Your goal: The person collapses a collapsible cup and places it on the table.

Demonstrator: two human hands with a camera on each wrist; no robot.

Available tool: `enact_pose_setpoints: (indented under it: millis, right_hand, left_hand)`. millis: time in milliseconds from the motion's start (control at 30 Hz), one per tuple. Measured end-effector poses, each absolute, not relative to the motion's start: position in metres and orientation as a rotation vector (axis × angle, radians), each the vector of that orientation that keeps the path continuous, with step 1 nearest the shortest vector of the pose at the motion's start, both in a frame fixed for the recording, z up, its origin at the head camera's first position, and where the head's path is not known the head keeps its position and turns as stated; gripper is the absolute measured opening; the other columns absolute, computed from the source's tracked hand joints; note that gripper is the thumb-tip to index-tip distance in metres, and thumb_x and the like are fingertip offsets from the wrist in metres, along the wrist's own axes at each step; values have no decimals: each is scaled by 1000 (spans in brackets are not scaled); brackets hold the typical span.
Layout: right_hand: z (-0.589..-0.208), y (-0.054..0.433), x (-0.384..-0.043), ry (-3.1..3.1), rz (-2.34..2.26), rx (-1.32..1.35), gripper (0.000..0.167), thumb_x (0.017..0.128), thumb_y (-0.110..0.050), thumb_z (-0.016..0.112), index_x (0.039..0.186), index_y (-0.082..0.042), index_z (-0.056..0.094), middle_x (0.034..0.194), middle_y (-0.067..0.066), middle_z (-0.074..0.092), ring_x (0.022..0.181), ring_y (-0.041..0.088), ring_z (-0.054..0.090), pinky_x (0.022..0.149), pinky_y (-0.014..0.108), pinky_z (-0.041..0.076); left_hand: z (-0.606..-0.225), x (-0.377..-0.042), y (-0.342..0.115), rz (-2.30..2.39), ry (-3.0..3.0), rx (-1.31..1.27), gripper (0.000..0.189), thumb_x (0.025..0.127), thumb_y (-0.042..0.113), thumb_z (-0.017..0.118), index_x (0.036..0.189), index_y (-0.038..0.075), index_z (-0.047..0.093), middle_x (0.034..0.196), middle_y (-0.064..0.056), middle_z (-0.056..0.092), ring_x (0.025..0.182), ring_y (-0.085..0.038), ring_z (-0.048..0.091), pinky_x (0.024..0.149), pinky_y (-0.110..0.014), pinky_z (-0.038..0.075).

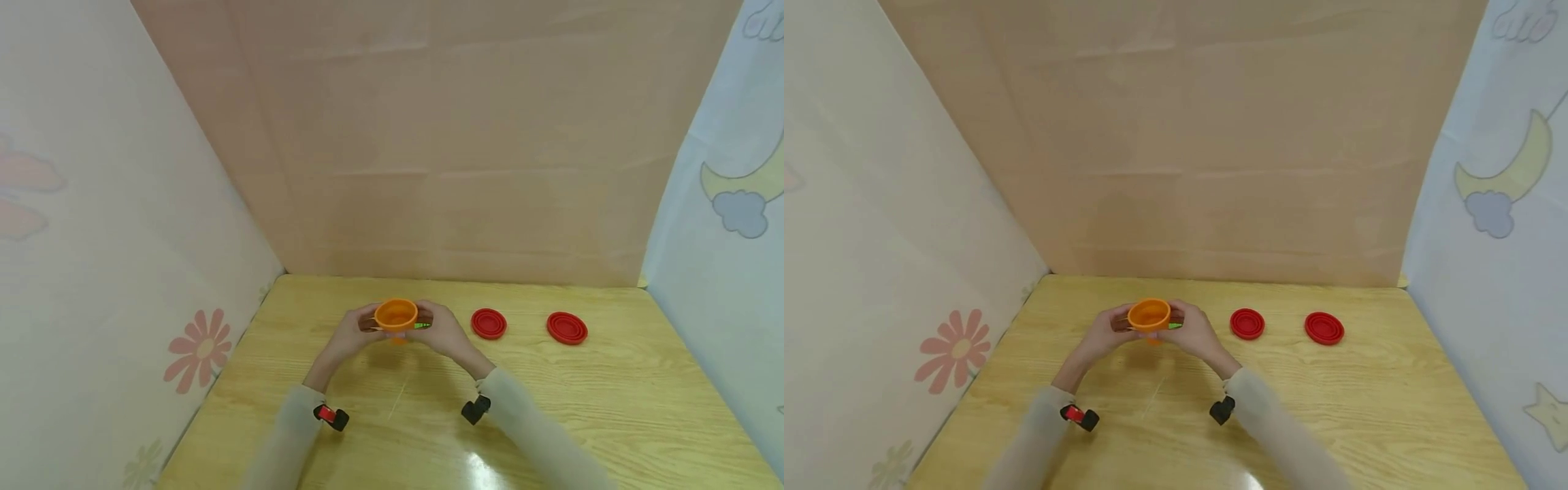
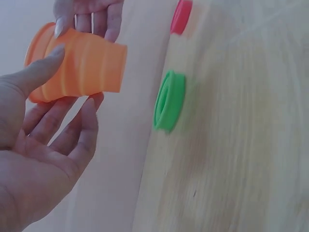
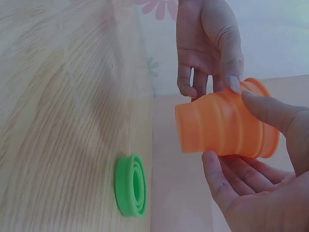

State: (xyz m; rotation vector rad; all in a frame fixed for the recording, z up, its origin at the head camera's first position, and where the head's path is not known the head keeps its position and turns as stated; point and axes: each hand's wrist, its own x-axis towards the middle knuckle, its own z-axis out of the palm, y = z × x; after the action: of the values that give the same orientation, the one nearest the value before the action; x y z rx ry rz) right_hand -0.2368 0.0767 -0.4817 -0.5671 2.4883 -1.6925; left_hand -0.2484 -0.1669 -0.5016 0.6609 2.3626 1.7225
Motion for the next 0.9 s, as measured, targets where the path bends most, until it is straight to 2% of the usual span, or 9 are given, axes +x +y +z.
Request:
enact_pose_setpoints:
  millis: [200, 433, 633, 900]
  right_hand:
    - [-483, 105, -226, 2466, -1706, -556, 51, 90, -16, 85, 136, -8, 66, 134, 16, 72, 121, 35, 71, 97, 44, 64]
    - [-489, 128, -213, 2427, -1732, -511, 56, 88, -16, 86, 139, -9, 64, 137, 17, 70, 123, 36, 70, 96, 39, 64]
    - [-502, 146, -201, 2455, -1716, -552, 58, 88, -13, 86, 139, -1, 62, 134, 24, 70, 122, 41, 70, 95, 37, 64]
    - [-517, 157, -190, 2398, -1773, -564, 61, 87, -14, 87, 140, 0, 60, 134, 25, 69, 123, 41, 69, 97, 35, 63]
  left_hand:
    - [-503, -238, -140, 1726, 2344, 713, 54, 96, 22, 78, 147, 20, 60, 142, -11, 67, 121, -30, 71, 97, -37, 63]
    - [-511, -228, -115, 1767, 2268, 694, 55, 97, 13, 76, 149, 18, 58, 142, -13, 67, 124, -33, 70, 97, -32, 63]
    - [-522, -217, -100, 1733, 2271, 704, 55, 97, 16, 77, 149, 20, 59, 140, -11, 69, 123, -28, 71, 100, -31, 61]
    - [-523, -209, -91, 1671, 2286, 659, 57, 94, 16, 80, 147, 19, 60, 140, -7, 68, 119, -24, 71, 98, -30, 62]
